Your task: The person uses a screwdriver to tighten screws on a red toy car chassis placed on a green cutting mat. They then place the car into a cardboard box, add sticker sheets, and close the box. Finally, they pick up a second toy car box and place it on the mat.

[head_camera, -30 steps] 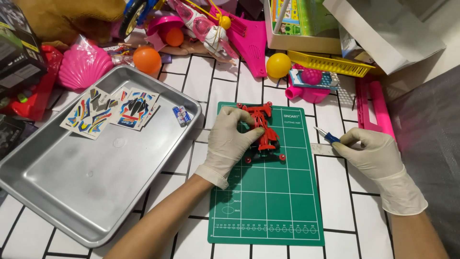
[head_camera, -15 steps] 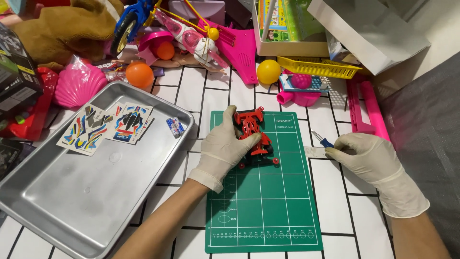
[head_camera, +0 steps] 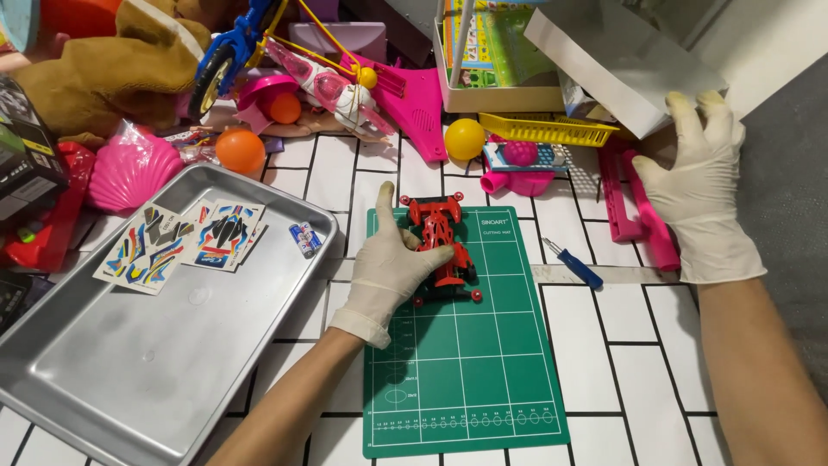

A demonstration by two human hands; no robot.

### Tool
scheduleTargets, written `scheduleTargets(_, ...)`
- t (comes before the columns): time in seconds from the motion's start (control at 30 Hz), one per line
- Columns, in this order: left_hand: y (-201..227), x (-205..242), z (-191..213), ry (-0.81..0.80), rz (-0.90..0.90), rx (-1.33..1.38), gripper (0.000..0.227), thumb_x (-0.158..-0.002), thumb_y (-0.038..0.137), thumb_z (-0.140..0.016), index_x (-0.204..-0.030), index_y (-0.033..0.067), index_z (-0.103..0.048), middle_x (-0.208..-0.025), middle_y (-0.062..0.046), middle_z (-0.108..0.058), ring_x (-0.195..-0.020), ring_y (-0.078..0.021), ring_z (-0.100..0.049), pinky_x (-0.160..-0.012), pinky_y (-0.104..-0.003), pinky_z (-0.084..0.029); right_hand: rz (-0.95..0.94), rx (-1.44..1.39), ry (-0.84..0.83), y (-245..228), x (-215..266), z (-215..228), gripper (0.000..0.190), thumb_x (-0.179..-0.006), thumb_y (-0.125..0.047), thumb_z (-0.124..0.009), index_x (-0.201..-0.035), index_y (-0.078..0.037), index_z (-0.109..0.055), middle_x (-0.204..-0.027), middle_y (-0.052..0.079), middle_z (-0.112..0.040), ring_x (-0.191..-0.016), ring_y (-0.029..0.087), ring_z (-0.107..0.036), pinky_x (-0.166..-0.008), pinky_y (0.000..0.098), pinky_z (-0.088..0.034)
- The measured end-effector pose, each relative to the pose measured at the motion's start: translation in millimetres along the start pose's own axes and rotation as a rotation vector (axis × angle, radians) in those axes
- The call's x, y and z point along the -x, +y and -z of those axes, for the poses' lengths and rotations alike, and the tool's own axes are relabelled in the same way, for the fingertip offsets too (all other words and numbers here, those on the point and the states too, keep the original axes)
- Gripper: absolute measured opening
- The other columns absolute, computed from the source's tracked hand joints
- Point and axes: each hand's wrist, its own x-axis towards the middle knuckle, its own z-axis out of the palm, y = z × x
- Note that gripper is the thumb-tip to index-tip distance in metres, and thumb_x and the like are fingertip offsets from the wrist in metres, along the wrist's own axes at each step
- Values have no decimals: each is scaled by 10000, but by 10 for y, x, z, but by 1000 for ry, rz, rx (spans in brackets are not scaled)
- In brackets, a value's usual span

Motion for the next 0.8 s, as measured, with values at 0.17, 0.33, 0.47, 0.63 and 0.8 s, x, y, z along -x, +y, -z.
scheduleTargets(0.17,-133,-65,-98,42,-36,298,1302,-658,266,-881,-1670,229,-63,-831,-3,-499,-808,-138,-537,-808,-305,-494,67,33,47,247,-35,-181,517,-765,-13,-651,-1279,42,-680,-1262,241,-636,-1121,434,-547,-937,519,-444)
scheduleTargets(0.33,-87,-19,-31,22,19,394,1327,-647,248,-910,-1673,204,-69,-952,-29,-551,-957,-162,-602,-978,-322,-498,114,58,104,184,-61,-49,179,-916,8,-726,-1078,-27,-791,-1056,132,-755,-1082,370,-638,-875,482,-515)
scheduleTargets(0.47,-71,0,48,3,39,483,1189,-633,255,-865,-1634,195,-227,-1007,-45,-559,-929,-149,-601,-904,-299,-503,197,114,149,-159,-34,273,88,-1056,-73,-845,-1092,-147,-813,-982,-14,-713,-978,245,-670,-953,399,-424)
scheduleTargets(0.63,58,88,257,59,45,628,1107,-633,212,-843,-1611,199,-324,-971,-26,-549,-903,-127,-585,-906,-277,-497,314,198,222,-701,114,623,178,-1055,-80,-910,-1210,-133,-840,-1022,2,-765,-924,206,-647,-970,388,-412)
scheduleTargets(0.8,27,-9,452,267,-188,900,876,-693,148,-834,-1475,118,-440,-909,-69,-570,-763,-179,-710,-718,-286,-657,504,98,103,-1577,342,966,188,-1042,-166,-738,-1229,-178,-761,-916,40,-745,-701,194,-583,-718,405,-425)
